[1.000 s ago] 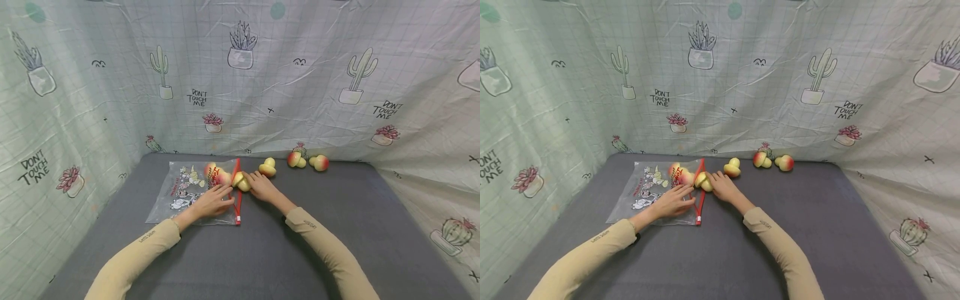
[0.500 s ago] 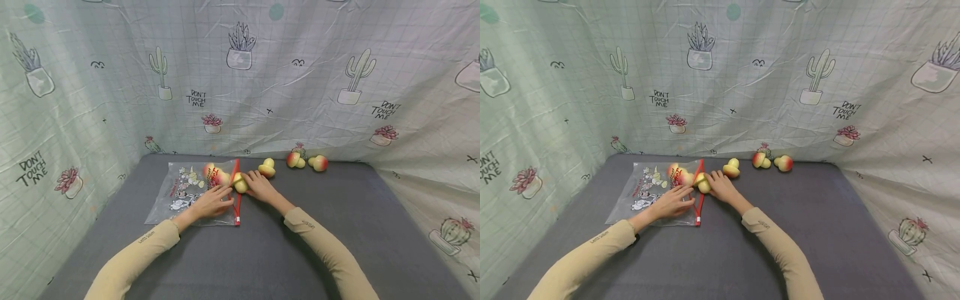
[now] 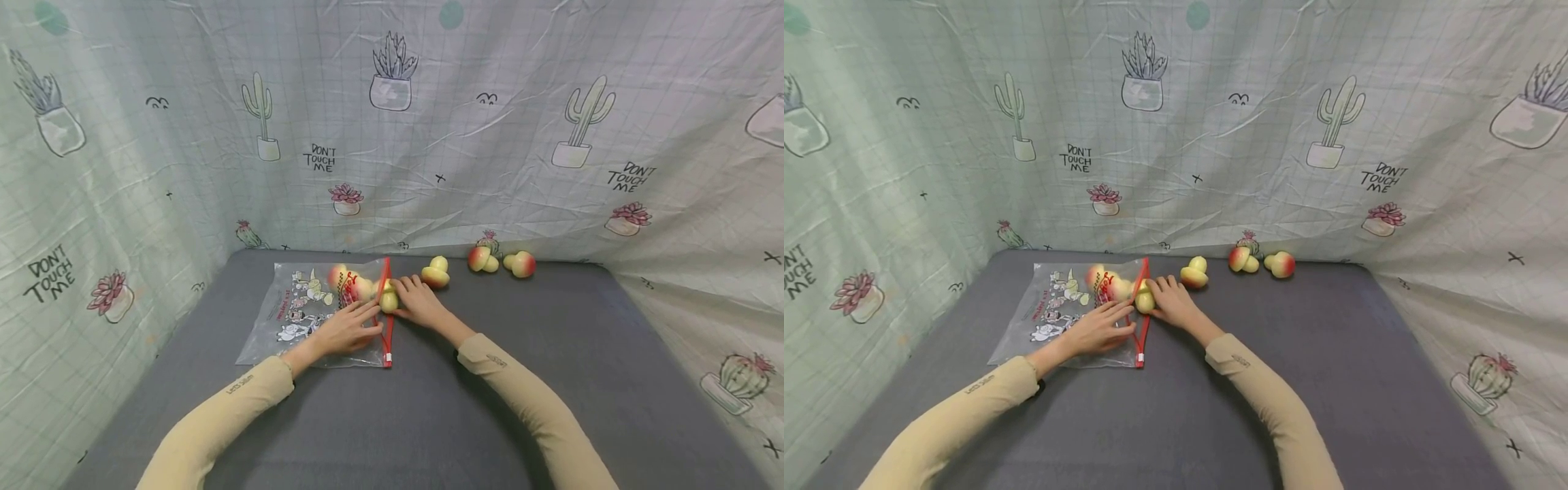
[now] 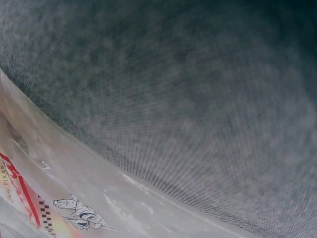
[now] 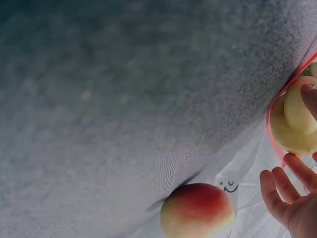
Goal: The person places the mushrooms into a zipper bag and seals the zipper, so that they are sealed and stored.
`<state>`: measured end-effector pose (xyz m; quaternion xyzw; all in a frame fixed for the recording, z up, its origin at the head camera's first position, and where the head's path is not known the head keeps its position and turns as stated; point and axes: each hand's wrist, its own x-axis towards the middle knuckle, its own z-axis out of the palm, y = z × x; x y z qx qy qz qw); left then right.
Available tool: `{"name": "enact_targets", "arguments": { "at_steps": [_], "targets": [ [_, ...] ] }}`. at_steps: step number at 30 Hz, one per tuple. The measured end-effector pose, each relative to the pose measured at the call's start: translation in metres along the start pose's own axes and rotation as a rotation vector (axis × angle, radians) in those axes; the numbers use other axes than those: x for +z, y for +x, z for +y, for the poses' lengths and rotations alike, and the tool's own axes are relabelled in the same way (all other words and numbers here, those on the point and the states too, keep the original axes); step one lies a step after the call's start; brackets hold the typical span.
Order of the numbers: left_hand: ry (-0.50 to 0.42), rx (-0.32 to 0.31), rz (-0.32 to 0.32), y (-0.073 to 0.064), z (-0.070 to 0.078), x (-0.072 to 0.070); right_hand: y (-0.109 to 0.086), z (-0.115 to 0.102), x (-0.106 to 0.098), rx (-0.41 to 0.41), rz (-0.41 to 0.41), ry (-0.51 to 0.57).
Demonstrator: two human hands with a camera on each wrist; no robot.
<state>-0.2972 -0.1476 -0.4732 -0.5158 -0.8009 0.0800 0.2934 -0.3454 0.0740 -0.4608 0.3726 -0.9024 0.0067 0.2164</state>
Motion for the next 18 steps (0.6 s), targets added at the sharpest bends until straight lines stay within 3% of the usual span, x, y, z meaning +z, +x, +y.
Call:
{"name": "enact_targets", "arguments": {
  "at_steps": [7,14,18],
  "targets": [
    [-0.006,0.003,-0.013,0.0003,0.0001,-0.0008,0.0059,-0.0039,0.0027,0.037,0.003,0.017],
    [-0.002,0.004,0.000,-0.0001,0.0004,-0.0009,0.0088,-0.0050,0.0050,0.033,-0.024,-0.001],
    [0.003,0.005,0.012,-0.0007,0.0002,-0.0004,0.0063,-0.0037,0.0050,0.006,0.010,-0.003]
  ]
}}
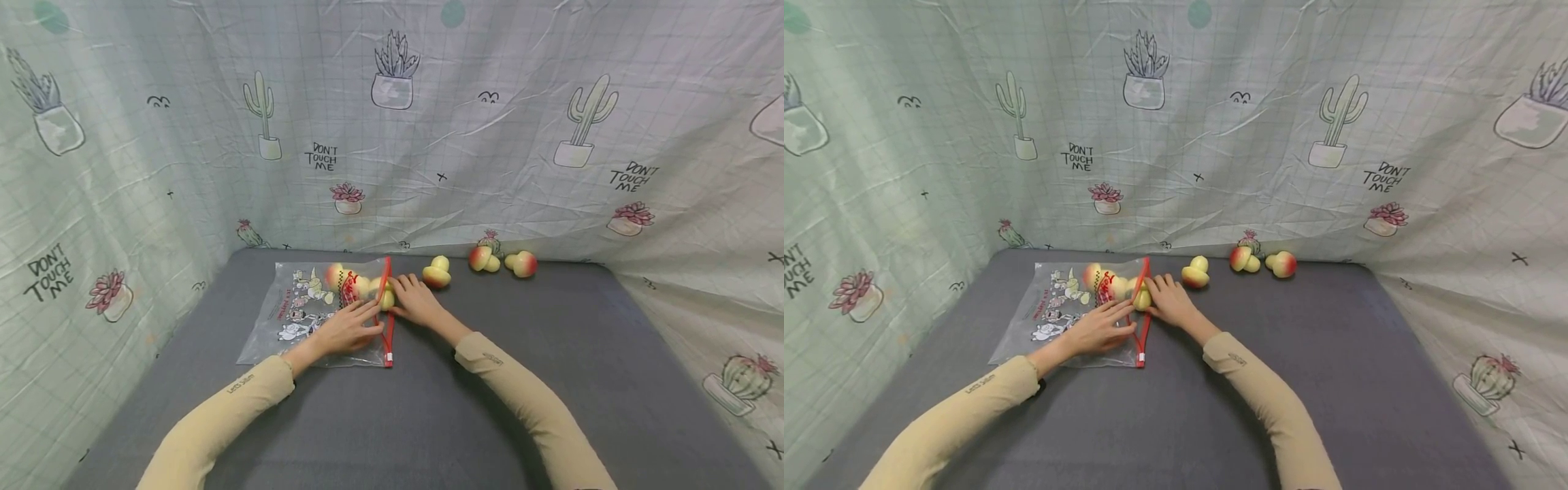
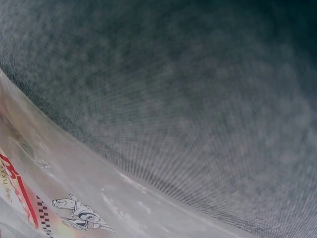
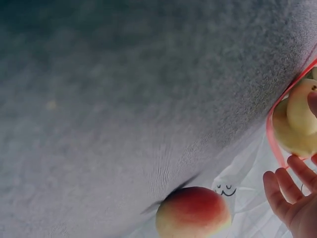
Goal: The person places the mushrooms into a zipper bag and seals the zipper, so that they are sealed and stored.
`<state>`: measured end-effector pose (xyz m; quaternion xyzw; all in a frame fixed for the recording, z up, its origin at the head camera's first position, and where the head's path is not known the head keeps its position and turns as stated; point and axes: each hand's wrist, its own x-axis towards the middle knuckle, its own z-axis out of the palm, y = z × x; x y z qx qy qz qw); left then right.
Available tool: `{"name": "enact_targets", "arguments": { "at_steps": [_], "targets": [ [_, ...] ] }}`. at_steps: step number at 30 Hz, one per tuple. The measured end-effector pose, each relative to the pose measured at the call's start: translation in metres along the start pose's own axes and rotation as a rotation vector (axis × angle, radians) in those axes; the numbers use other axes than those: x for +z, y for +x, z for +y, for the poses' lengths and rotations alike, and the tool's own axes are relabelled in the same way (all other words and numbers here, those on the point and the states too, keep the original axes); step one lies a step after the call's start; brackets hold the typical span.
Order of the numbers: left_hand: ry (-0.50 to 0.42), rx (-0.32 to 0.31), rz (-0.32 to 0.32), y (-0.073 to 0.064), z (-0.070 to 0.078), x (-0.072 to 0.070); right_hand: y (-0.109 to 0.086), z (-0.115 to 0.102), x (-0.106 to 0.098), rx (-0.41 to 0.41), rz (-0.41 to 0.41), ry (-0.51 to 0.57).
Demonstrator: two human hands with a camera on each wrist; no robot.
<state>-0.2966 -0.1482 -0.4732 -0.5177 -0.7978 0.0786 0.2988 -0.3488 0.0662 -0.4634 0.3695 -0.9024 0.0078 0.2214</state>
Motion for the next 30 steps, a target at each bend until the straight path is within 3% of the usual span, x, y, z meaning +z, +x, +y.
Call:
{"name": "enact_targets", "arguments": {
  "at_steps": [4,11,18,30],
  "targets": [
    [0.001,0.000,0.002,0.000,0.000,0.000,-0.005,0.003,-0.002,-0.048,0.034,0.011],
    [-0.007,-0.006,-0.003,0.000,0.000,0.000,-0.014,0.009,-0.007,-0.075,0.000,0.050],
    [-0.009,-0.010,-0.006,-0.002,0.000,0.002,-0.023,0.019,-0.006,-0.158,0.027,0.094],
    [0.008,-0.003,-0.005,-0.002,-0.001,0.003,-0.031,0.026,-0.008,-0.253,-0.087,-0.003]
  ]
}}
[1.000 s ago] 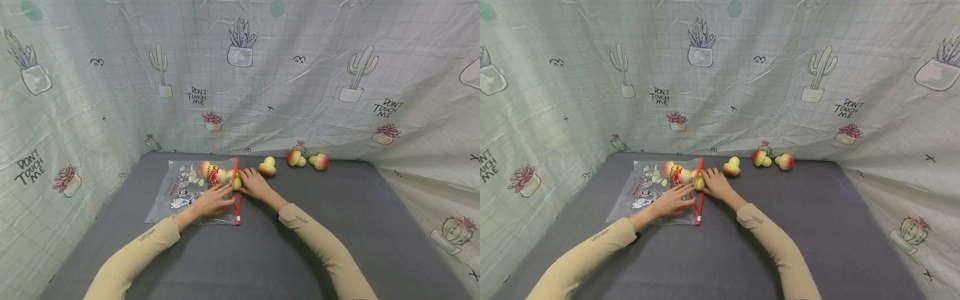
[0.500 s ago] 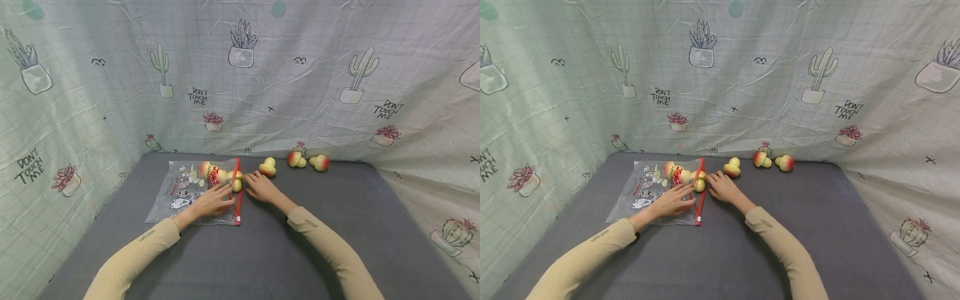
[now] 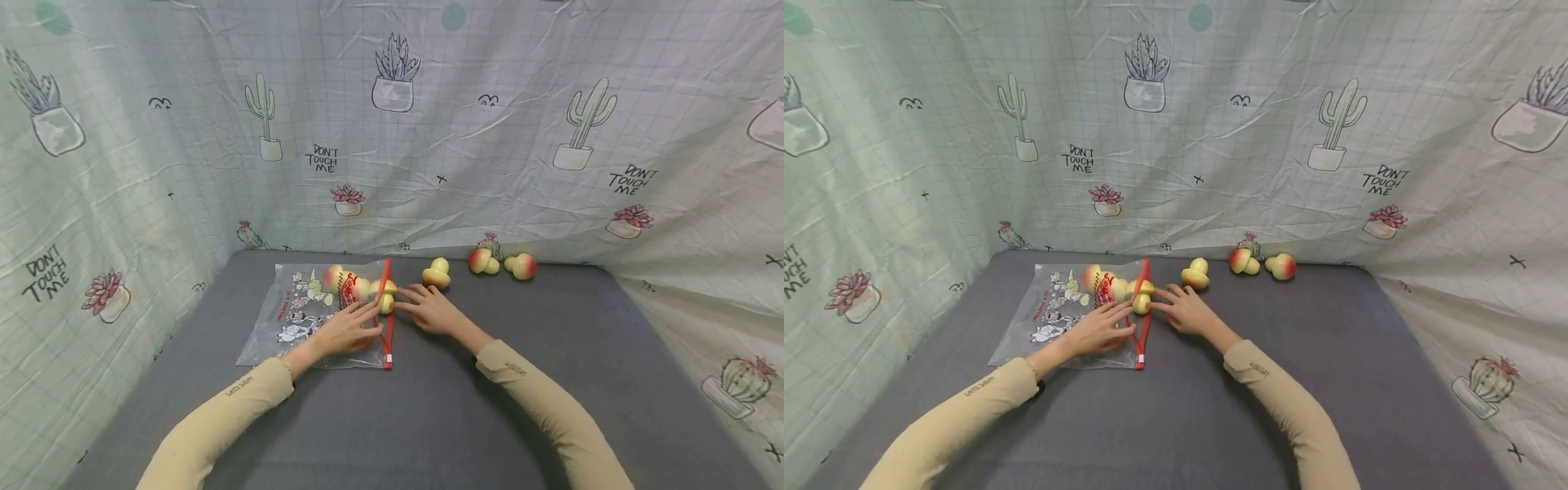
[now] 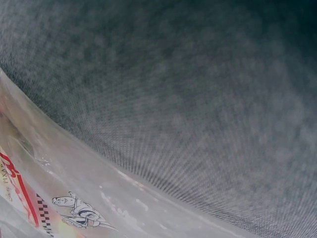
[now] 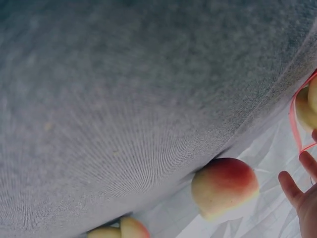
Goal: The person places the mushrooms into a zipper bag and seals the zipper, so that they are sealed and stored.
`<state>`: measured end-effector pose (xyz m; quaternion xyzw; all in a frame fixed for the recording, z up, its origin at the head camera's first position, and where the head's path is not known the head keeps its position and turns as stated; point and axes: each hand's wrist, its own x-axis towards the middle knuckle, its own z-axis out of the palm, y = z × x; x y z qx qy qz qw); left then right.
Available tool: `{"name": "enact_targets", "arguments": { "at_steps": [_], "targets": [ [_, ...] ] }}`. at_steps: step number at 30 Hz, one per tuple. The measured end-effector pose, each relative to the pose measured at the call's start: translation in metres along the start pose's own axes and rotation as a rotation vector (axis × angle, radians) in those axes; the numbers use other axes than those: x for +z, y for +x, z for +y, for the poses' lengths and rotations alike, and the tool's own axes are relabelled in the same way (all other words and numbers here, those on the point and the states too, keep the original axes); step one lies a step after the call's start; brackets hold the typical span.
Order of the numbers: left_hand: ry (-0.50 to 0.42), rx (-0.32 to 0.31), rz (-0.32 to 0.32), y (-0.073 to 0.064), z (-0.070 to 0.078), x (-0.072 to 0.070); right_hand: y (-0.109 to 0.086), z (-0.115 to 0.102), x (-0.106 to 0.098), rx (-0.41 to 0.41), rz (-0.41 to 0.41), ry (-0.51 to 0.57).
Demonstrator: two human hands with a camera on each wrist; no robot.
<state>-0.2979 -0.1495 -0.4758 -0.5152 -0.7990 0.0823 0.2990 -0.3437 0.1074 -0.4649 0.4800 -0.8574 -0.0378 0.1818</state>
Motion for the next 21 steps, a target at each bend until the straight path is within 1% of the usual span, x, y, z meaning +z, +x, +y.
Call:
{"name": "enact_targets", "arguments": {
  "at_steps": [8,16,21],
  "targets": [
    [-0.001,0.007,0.006,0.0012,0.0001,-0.0005,-0.0004,-0.0002,0.0016,-0.002,-0.012,-0.014],
    [-0.007,0.009,-0.005,0.0012,0.0008,0.0005,0.0037,-0.0006,0.0036,0.005,-0.034,-0.036],
    [0.000,0.023,0.007,0.0001,0.0003,0.0019,0.0070,-0.0009,0.0055,0.004,-0.037,-0.053]
  ]
}}
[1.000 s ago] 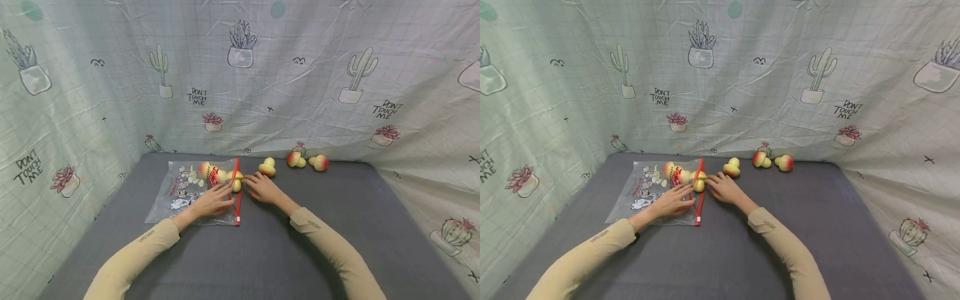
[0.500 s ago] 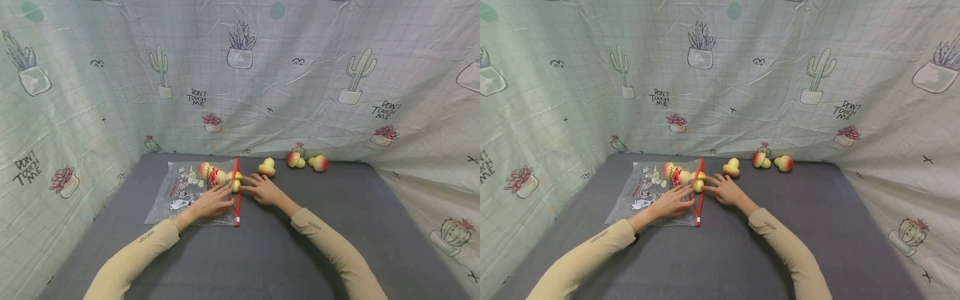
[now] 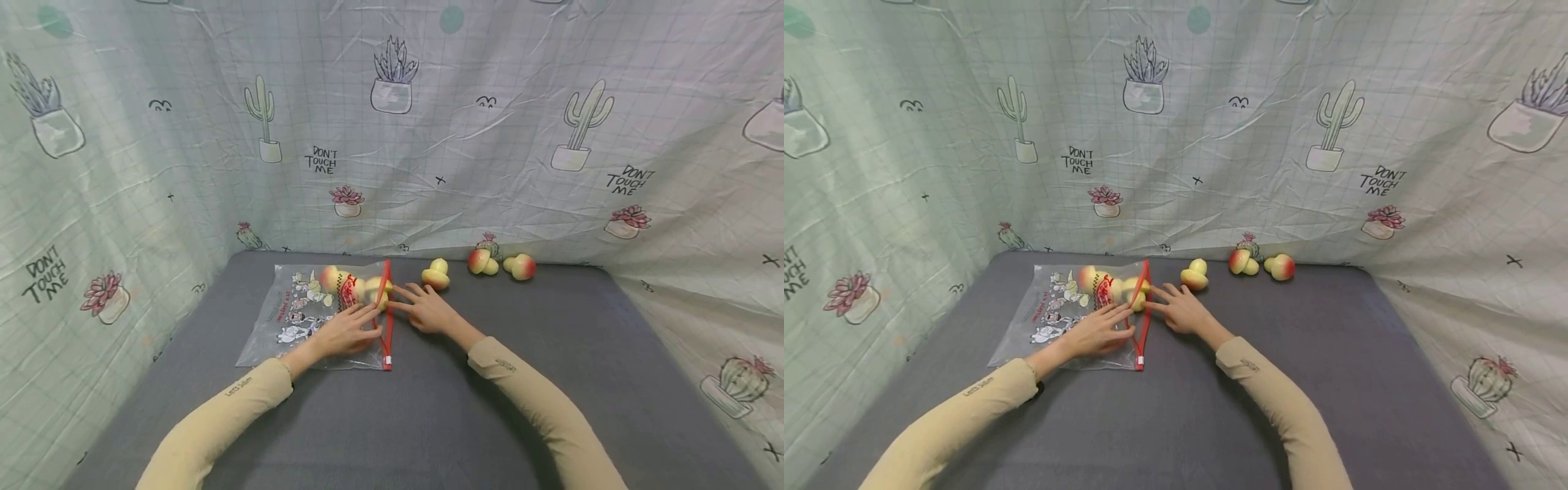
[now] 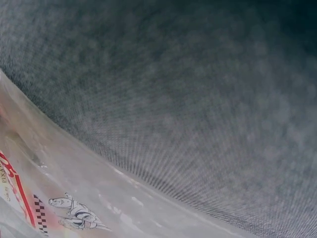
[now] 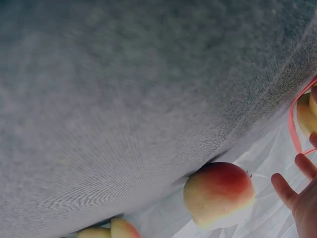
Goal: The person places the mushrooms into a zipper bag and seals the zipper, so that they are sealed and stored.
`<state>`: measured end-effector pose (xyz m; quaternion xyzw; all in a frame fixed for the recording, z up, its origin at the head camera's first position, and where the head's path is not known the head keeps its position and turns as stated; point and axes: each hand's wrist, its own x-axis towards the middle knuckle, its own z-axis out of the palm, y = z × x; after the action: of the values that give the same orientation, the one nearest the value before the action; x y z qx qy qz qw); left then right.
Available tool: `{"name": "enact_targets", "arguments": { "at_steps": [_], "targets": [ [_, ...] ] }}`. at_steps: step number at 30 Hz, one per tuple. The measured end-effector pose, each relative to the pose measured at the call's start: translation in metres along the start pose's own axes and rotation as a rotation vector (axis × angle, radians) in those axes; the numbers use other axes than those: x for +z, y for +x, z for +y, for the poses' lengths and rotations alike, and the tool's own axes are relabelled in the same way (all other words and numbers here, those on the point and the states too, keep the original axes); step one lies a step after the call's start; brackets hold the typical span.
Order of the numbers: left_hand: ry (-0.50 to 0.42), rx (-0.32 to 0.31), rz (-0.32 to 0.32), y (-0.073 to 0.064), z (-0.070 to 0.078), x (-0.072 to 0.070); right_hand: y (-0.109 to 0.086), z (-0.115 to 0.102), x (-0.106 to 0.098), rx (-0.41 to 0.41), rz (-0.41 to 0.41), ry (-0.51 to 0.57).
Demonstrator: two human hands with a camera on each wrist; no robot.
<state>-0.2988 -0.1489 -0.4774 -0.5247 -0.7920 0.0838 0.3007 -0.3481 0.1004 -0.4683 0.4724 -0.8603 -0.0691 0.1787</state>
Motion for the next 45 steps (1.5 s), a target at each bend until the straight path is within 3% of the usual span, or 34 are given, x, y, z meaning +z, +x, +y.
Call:
{"name": "enact_targets", "arguments": {
  "at_steps": [7,21,45],
  "targets": [
    [-0.019,0.017,0.009,0.000,0.001,0.000,0.007,-0.003,0.001,0.004,-0.020,-0.006],
    [-0.042,0.003,0.006,-0.001,0.000,-0.005,0.018,-0.008,0.002,0.030,-0.052,-0.139],
    [-0.040,0.001,0.009,-0.003,0.001,-0.003,0.003,-0.001,-0.003,0.069,0.047,0.002]
  ]
}}
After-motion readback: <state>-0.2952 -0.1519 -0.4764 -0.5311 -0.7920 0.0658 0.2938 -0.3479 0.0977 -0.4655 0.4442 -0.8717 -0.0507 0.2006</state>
